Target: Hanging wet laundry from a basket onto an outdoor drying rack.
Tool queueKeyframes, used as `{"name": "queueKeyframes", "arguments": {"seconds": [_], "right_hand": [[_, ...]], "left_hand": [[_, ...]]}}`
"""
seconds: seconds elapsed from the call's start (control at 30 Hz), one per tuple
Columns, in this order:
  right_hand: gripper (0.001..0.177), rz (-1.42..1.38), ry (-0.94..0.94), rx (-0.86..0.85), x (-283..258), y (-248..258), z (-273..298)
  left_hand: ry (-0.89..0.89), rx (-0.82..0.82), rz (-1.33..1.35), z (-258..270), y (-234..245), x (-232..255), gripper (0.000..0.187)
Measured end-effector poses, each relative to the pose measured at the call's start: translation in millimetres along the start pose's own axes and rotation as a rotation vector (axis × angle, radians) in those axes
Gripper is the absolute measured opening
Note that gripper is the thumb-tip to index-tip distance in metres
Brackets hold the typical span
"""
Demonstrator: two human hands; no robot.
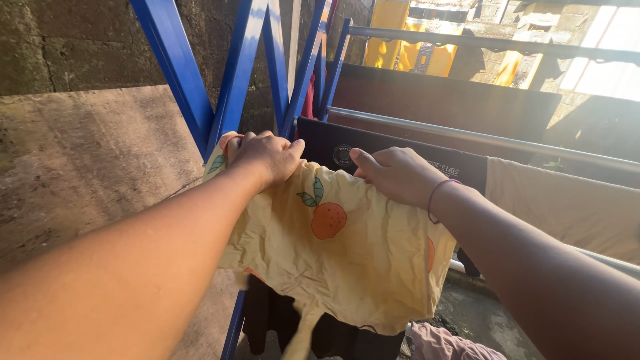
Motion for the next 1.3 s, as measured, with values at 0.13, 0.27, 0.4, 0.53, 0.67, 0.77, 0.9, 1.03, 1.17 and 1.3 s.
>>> {"name": "queueKeyframes", "arguments": {"seconds": [0.13, 0.27, 0.4, 0.53, 0.67, 0.77, 0.9, 1.03, 1.17, 1.3], "right_hand": [[0.082, 0.112, -0.105, -0.059, -7, 0, 10], [0.082, 0.236, -0.001, -0.251, -14, -11, 17], [0.087, 0.298, -0.003, -0.312, -6, -14, 12], [0.081, 0.255, -0.008, -0.279, -17, -10, 25], [0.074, 0.203, 0.005, -0.137, -15, 1, 33], [0.071, 0.149, -0.001, -0.048, -2, 10, 37], [0.071, 0.042, -0.080, -0.001, 20, 21, 47], [0.074, 0.069, -0.076, 0.002, 48, 30, 61], [0.078, 0.007, -0.124, 0.014, 79, 47, 87], [0.079, -0.037, -0.218, 0.029, 115, 66, 114]], "left_hand": [[0.052, -0.046, 0.024, 1, -1, -5, 0.064], [0.052, -0.038, -0.074, -3, -2, -4, 0.070], [0.088, -0.083, -0.112, -7, -1, -5, 0.072], [0.071, -0.015, -0.071, -3, -5, -8, 0.059], [-0.030, 0.304, 0.032, 10, 1, 4, 0.044], [-0.059, 0.489, -0.002, 20, 5, 23, 0.038], [-0.068, 0.531, 0.025, 26, 4, 60, 0.039], [-0.064, 0.339, 0.069, 30, -9, 102, 0.047], [-0.085, 0.227, 0.122, 51, -21, 151, 0.050], [-0.175, 0.207, 0.142, 71, -28, 205, 0.049]]}}
Point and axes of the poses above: each hand's wrist, its own z-axis away from the middle knuckle, its own y-axis out of the back of the hand, x = y × z, the point moved 6 cm from there along -z, towards the middle knuckle, and after that the axes turned 2 degrees about -x, right-handed, at the moved point
